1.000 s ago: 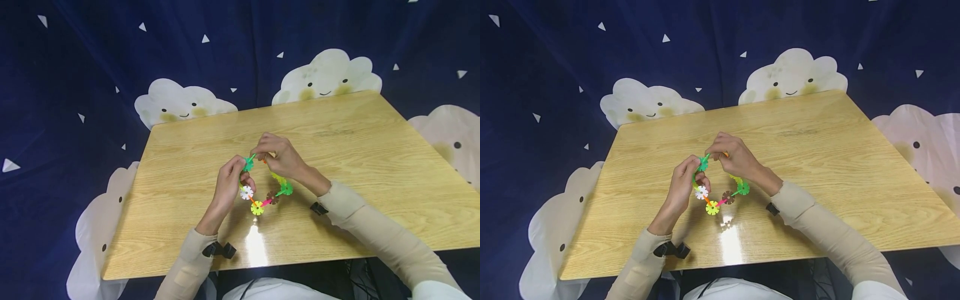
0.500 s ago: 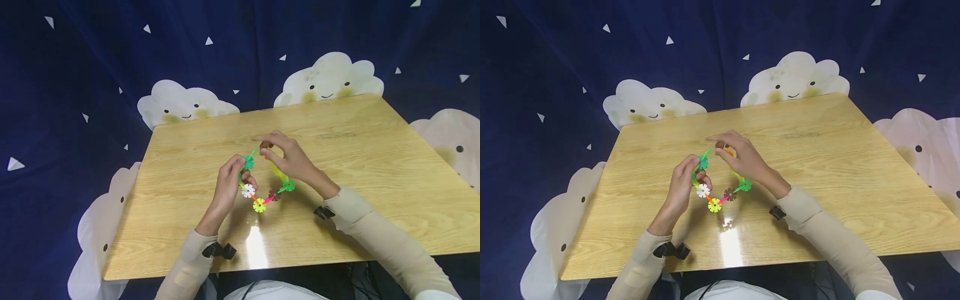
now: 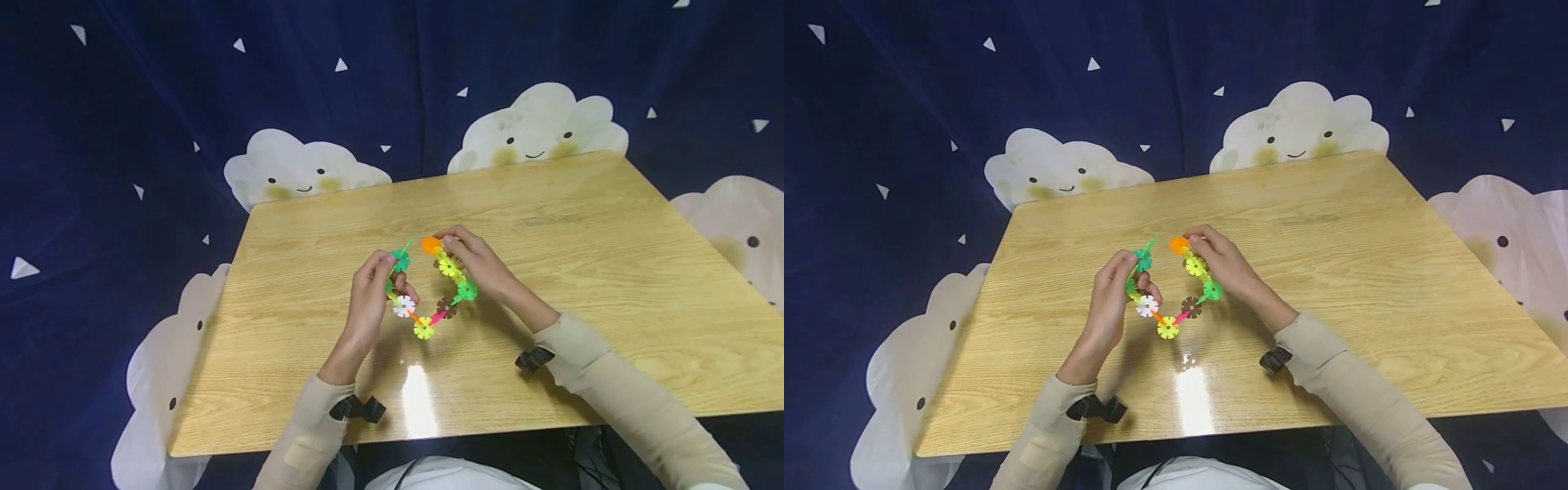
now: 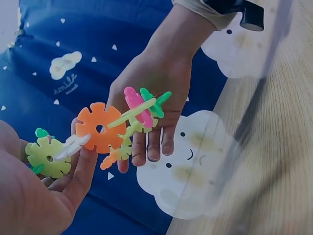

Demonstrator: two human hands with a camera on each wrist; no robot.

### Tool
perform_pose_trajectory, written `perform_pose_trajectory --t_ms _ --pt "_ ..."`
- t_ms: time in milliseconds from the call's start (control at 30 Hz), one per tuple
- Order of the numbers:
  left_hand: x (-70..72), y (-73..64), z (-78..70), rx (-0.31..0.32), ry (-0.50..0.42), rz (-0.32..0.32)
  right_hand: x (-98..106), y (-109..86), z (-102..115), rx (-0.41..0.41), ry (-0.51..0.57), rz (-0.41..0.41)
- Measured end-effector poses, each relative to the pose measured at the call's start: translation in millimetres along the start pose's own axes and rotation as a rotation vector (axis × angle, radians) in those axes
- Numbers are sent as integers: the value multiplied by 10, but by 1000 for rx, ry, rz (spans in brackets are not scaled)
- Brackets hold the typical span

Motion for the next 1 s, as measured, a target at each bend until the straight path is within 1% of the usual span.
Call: perform_pose_trajectory --t_ms 33,167,200,267,367,467,600,733,833,1000 --pt "1 1 4 -2 -2 -2 -18 -5 1 5 41 26" --pt "-1 5 21 -1 -20 -12 -93 -19 15 8 264 134" --pt "-3 6 25 0 -25 -10 -110 -19 16 -3 318 153" --pt "-6 8 31 -2 -39 -8 -127 -16 11 -23 370 163" --pt "-6 6 41 -5 -64 -8 -134 -11 14 -34 372 146" --pt "-7 -4 61 4 -91 -15 -129 -13 38 -12 345 120" --pt "-20 -15 87 20 -91 -17 -117 -26 84 23 328 82" --pt "-43 -16 97 16 -61 -6 -115 -51 140 54 316 46" --pt "-53 -22 101 10 -34 -4 -128 -74 189 88 287 32" --pt "-51 -27 107 22 2 -26 -152 -93 250 120 229 22"
Point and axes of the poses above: each hand's wrist, its own y-axis towards the middle knuckle, its own x-axis out of the back of the hand, z = x × y, the point moved 6 cm from there along y, towards the middle knuckle, and after that the axes turned 14 degrees about -y, right-handed, at the moved point
